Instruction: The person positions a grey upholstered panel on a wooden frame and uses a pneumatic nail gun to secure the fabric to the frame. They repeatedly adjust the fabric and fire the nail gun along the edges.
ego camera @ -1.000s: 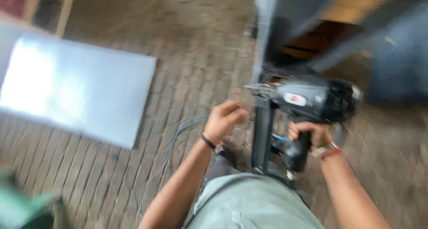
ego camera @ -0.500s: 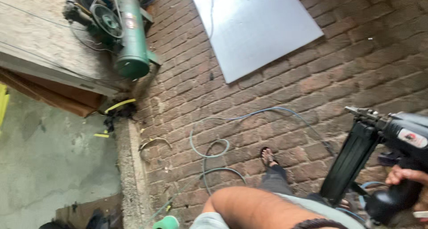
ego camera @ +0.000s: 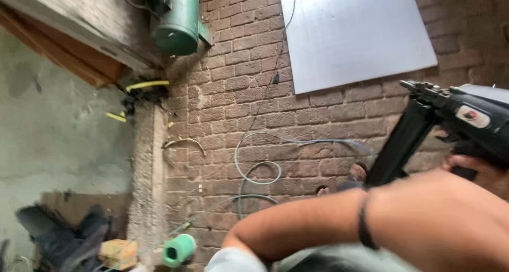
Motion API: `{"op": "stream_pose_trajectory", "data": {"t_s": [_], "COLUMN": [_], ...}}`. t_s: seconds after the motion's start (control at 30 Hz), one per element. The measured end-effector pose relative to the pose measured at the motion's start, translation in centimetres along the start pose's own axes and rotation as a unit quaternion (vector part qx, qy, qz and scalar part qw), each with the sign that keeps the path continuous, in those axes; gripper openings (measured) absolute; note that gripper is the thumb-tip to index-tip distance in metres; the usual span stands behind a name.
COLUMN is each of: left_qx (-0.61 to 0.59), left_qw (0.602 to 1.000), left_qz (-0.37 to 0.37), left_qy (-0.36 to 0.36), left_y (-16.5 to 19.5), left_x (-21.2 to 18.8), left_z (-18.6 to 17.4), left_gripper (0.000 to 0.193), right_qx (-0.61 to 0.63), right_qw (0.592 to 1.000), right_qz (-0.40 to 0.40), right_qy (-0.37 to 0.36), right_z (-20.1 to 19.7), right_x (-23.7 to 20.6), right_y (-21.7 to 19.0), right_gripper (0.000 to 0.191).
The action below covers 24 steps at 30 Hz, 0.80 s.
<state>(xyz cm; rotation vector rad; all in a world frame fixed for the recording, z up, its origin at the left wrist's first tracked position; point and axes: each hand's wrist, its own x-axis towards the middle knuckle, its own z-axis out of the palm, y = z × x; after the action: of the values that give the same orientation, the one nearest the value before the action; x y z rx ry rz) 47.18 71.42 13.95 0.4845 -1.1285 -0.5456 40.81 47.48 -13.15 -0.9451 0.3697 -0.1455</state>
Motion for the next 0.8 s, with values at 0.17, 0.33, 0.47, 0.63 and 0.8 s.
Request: {"op": "stream_pose_trajectory", "data": {"t_s": [0.17, 0.33, 0.47, 0.63, 0.8], "left_qx": [0.572, 0.596, 0.589, 0.564, 0.530], "left_qw": [0.754, 0.689, 0.677, 0.674, 0.657], "left_qz": [-0.250, -0.359, -0.351, -0.368, -0.406], "left_qy": [0.206, 0.201, 0.270, 0.306, 0.351], "left_y": [-2.8, -6.2, -4.6, -1.7, 3.5], "left_x": [-6.7, -8.1, -5.7, -3.3, -2.9], "left_z": [-15.6, -27.5, -36.9, -45.1, -56.3], "left_gripper": [0.045, 0.061, 0.065, 0.066, 0.058], "right_qx": [-0.036, -0.010, 0.050, -0.027, -0.065], "right_qw": [0.997, 0.990, 0.974, 0.975, 0.974], "right_qz": [-0.003, 0.027, 0.083, 0.088, 0.115], "right_qy": [-0.063, -0.138, -0.205, -0.204, -0.184], "right_z": [5.6, 11.3, 16.2, 22.3, 30.3], "right_x": [11.6, 25.2, 36.0, 45.4, 53.8], "right_y": [-2.8, -2.2, -2.0, -1.1, 1.3], "right_gripper": [0.033, 0.060, 0.063, 0.044, 0.045]}}
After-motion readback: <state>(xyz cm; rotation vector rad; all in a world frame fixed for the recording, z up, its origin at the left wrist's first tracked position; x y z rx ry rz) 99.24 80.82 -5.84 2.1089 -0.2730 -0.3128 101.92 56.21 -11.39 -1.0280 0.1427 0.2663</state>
